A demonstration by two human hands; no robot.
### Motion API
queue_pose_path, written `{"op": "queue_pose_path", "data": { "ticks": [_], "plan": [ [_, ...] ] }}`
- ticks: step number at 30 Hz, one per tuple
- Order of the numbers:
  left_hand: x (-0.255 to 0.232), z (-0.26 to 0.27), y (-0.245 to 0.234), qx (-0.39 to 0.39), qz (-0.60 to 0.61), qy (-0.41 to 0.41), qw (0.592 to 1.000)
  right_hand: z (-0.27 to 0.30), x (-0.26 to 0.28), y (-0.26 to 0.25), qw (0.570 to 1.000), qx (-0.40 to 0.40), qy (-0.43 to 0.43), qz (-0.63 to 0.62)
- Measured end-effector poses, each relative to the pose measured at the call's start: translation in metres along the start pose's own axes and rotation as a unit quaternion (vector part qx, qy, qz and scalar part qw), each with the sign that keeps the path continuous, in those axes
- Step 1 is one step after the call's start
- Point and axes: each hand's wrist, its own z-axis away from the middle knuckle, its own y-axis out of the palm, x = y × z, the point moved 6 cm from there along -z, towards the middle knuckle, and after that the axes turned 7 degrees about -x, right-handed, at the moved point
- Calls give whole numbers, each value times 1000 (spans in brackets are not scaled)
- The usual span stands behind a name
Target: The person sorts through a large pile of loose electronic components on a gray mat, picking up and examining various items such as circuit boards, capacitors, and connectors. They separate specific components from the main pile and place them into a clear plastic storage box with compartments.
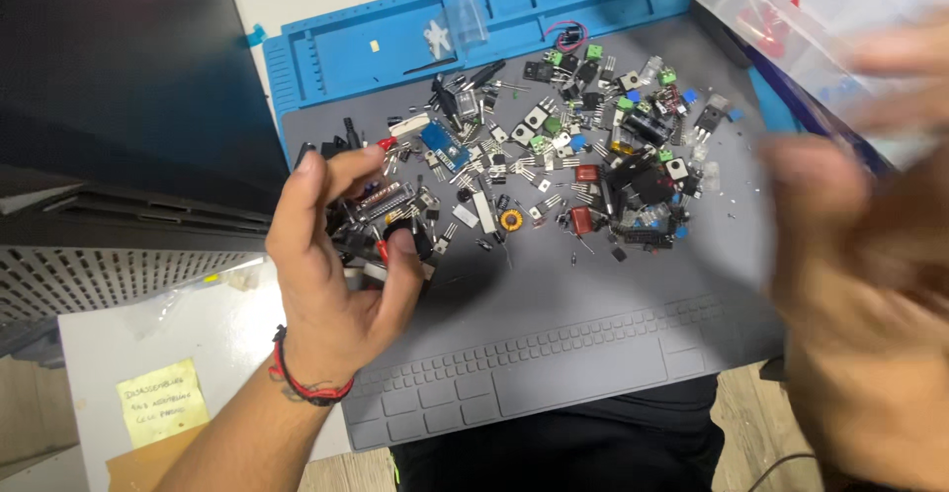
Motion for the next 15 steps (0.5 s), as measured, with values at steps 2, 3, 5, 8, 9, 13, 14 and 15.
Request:
{"op": "queue_pose_path", "data": {
  "ticks": [2, 3, 5, 8, 9, 13, 14, 15],
  "plan": [
    [2, 1, -1, -10, -1, -6, 1000, -36, 1, 38, 991, -21, -91, -96],
    [3, 1, -2, -20, -1, -12, 1000, -52, 6, 52, 964, -42, -180, -189],
    [5, 1, -2, -23, 4, -15, 1000, -51, -3, 89, 976, 1, -175, -131],
    [6, 2, -6, -22, -3, -15, 1000, -43, -8, 134, 981, 102, -159, -53],
    [6, 2, -7, -15, -13, -10, 1000, -38, -9, 149, 976, 156, -149, -28],
    [3, 1, -9, -20, -36, -4, 999, -31, -5, 166, 956, 126, -261, 35],
    [3, 1, -9, -20, -41, -3, 999, -30, -6, 170, 953, 133, -266, 52],
    [3, 1, -10, -19, -47, -1, 999, -29, -7, 174, 950, 139, -270, 68]
  ]
}}
